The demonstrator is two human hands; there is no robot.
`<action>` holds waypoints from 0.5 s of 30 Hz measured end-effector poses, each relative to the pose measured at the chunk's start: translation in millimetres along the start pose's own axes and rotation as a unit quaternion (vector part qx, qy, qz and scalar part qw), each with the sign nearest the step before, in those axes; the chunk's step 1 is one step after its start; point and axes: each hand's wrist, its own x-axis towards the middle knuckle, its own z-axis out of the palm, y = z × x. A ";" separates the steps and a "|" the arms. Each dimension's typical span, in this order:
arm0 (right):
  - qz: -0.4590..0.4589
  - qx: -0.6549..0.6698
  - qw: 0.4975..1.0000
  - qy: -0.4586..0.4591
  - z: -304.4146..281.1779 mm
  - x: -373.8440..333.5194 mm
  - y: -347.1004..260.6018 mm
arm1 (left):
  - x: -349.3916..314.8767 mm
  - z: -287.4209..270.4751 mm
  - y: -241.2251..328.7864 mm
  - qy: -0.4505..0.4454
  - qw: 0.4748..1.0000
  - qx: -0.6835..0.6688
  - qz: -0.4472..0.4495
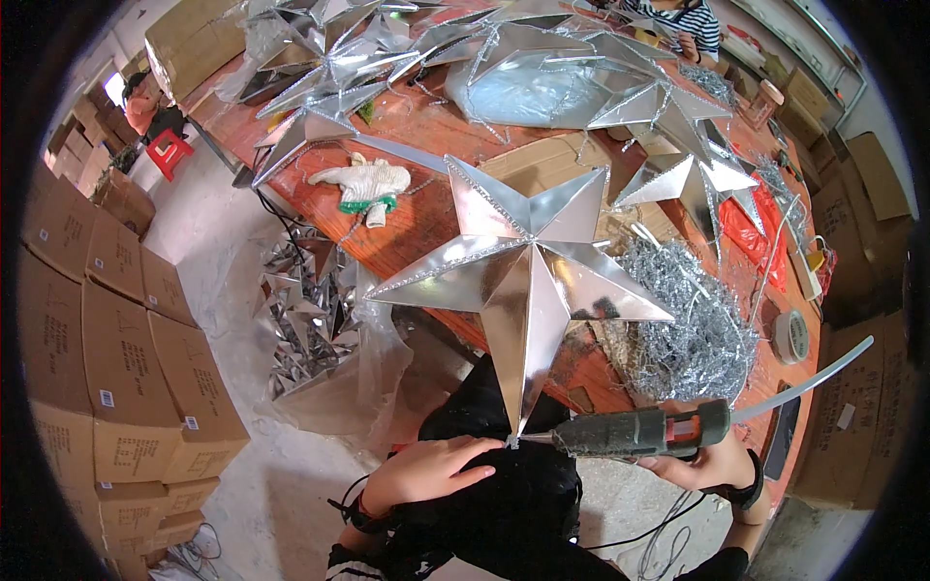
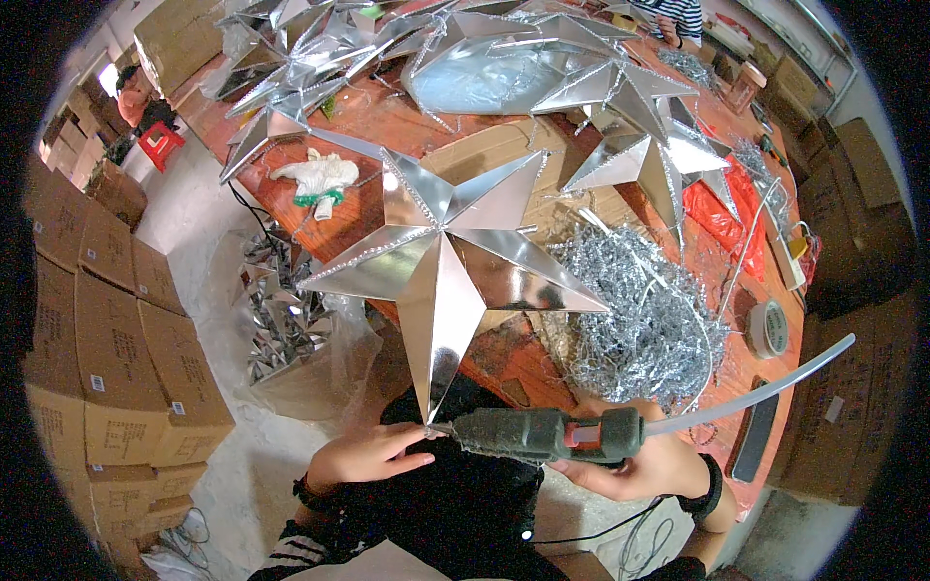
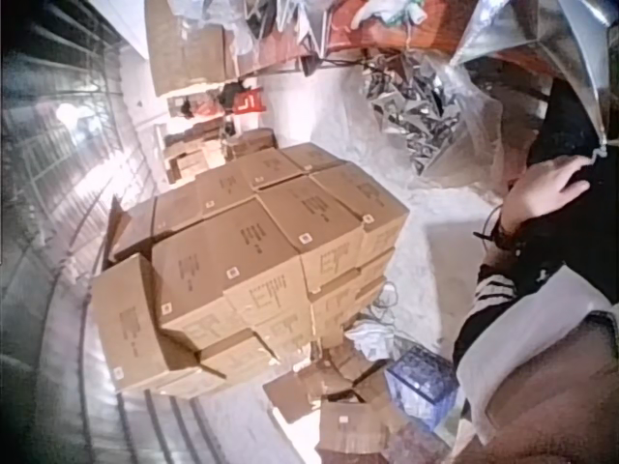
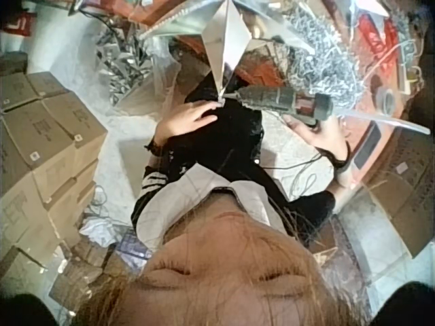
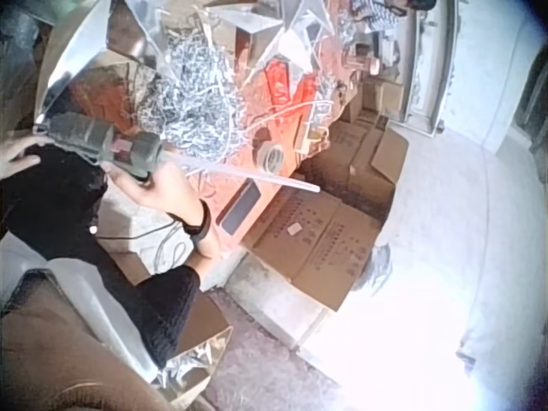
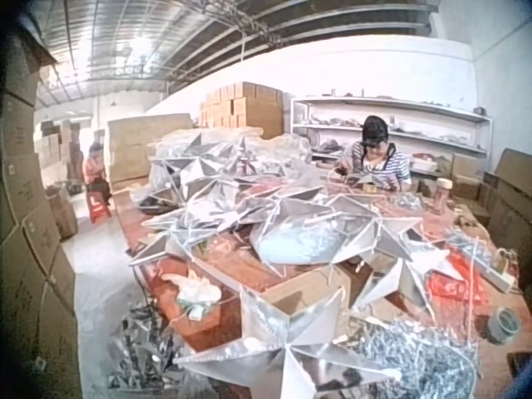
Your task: The recorder uses a hot glue gun to assemble and finish metallic silver star decorations at a workshop table.
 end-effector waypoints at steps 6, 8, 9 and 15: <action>0.011 0.000 1.000 -0.007 0.3 -2.5 6.7 | 2.6 -2.5 -1.5 0.040 0.999 0.021 0.008; 0.008 0.004 1.000 -0.005 1.1 -1.7 6.9 | 2.6 -2.9 -1.0 0.037 0.999 0.021 -0.002; 0.007 0.003 1.000 -0.007 1.3 -1.2 6.6 | 2.5 -3.0 -1.0 0.035 0.999 0.021 -0.008; 0.001 -0.007 1.000 -0.006 2.7 -1.9 8.2 | 3.5 2.4 -11.1 0.068 0.997 0.040 -0.022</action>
